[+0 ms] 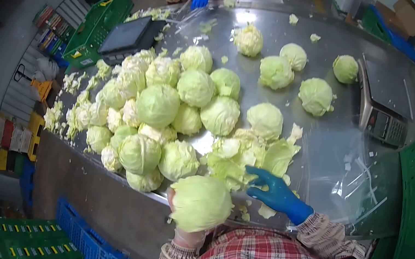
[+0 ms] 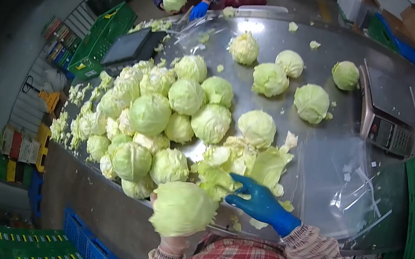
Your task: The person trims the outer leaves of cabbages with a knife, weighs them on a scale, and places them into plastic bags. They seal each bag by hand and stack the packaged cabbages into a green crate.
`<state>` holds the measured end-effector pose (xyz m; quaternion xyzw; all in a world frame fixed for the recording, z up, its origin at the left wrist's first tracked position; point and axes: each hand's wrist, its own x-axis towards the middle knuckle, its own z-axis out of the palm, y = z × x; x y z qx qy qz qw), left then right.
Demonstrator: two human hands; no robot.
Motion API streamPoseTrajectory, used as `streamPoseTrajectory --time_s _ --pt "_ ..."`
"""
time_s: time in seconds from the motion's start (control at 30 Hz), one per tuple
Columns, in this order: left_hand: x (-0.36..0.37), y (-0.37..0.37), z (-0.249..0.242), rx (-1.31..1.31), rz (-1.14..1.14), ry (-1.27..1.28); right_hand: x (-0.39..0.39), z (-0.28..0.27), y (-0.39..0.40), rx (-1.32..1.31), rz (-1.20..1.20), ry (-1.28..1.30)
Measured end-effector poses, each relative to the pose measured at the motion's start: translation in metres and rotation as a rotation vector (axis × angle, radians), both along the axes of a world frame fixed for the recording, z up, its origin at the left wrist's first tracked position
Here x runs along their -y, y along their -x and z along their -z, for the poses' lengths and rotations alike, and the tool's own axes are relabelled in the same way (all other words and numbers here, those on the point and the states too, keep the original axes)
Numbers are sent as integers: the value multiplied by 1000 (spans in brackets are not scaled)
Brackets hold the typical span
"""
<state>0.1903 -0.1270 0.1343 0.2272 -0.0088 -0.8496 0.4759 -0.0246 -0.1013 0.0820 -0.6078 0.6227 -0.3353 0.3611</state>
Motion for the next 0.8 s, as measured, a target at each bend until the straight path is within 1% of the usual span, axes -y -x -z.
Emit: streamPoseTrajectory --time_s 0.07,0.1,0.13,0.2,0.27,0.3,0.33,0.37,0.4,0.43,0.47,0.5,0.53,0.57,0.6,0.63,0.67,0.7,0.73,0.77,0.8 --pt "5 11 -7 504 80 212 -3 3 3 1021 -103 -355" --pt "11 16 16 628 101 278 -6 -12 4 1022 -99 -510" --pt "15 20 22 732 139 414 -15 -2 -1 1231 51 -556" --pt "22 32 23 947 329 727 -37 60 22 1973 99 -565" --pt "16 55 6 788 428 679 -50 81 48 885 69 -165" --pt "14 66 15 680 422 746 -43 63 55 873 63 -167" --pt "11 72 19 666 431 749 -43 41 65 1204 84 -118" --pt "10 84 13 621 477 636 -45 13 76 1528 117 -45" --pt "8 97 11 572 527 524 -51 -2 91 1845 147 47" --pt "7 106 15 614 570 464 -62 30 126 1588 340 139" --pt "4 112 20 606 585 469 -61 32 161 1655 316 143" --pt "0 119 24 678 593 459 -56 18 193 1514 293 235" --pt "-4 126 30 753 594 450 -46 -2 225 1116 454 262" --pt "-8 130 39 821 589 537 -44 14 281 1243 473 265" --pt "-13 135 43 835 587 540 -41 2 318 1269 572 247" --pt "-18 140 47 864 603 484 -27 -14 339 1014 739 379" --pt "-23 146 49 892 609 420 -19 -25 378 1101 864 270" --pt "-30 153 51 936 586 406 -9 -31 402 863 826 440" --pt "-37 158 50 968 539 381 -3 -29 440 685 832 443" --pt "-43 165 50 994 561 353 7 0 507 545 822 452" --pt "-50 171 51 1017 586 322 13 -1 536 75 909 417"
